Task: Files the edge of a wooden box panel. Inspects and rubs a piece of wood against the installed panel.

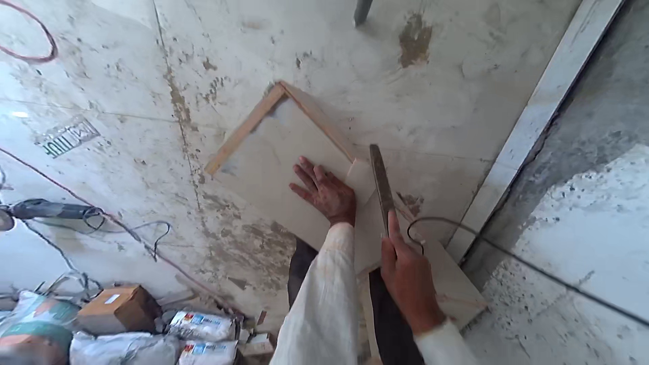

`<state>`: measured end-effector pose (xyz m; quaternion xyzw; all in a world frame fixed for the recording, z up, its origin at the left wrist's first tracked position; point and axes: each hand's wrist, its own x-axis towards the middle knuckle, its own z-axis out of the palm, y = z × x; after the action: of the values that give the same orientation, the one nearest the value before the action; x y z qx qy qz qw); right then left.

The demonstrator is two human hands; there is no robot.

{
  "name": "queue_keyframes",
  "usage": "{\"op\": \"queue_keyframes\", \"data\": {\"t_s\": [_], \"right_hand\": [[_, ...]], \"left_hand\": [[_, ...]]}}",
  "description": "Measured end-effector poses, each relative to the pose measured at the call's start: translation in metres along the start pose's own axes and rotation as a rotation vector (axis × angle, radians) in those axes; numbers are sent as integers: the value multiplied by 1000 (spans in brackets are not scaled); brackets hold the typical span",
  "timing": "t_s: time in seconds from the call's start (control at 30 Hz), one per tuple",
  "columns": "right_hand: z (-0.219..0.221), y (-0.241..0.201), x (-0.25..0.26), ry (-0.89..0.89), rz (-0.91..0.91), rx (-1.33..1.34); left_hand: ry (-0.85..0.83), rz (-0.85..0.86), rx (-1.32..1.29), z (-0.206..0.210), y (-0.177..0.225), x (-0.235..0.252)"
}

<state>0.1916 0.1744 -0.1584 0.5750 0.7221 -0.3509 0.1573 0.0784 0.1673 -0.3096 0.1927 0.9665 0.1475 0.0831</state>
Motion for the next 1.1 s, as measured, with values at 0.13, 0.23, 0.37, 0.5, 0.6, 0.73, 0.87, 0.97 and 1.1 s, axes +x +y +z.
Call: {"op": "queue_keyframes", "data": {"t_s": [0.13,0.23,0.37,0.5,0.6,0.73,0.87,0.97,1.1], "right_hand": [[-17,8,48,-207,230,66],[-27,1,23,-48,108,87],[-19,-19,0,-81,66,1],[-34,-27,38,-267,132,45],[-31,-31,21,-156,35,40],[-20,-42,39,-257,55,2],[-11,-50,37,-83,-30,-46],[-5,-48,25,-160,19,-76],[-6,-45,38,-100,9,-18]], "left_hand": [[-61,-4,15,-5,0,-3],[-54,-8,10,-1,4,6],[-41,11,42,-6,1,-3],[-31,6,19,-7,-2,-7],[-26,11,22,-1,4,1],[-23,23,37,-9,-5,-14],[7,33,-7,-4,7,5],[-28,29,24,-13,-2,-10],[-1,47,22,-6,1,-4]]}}
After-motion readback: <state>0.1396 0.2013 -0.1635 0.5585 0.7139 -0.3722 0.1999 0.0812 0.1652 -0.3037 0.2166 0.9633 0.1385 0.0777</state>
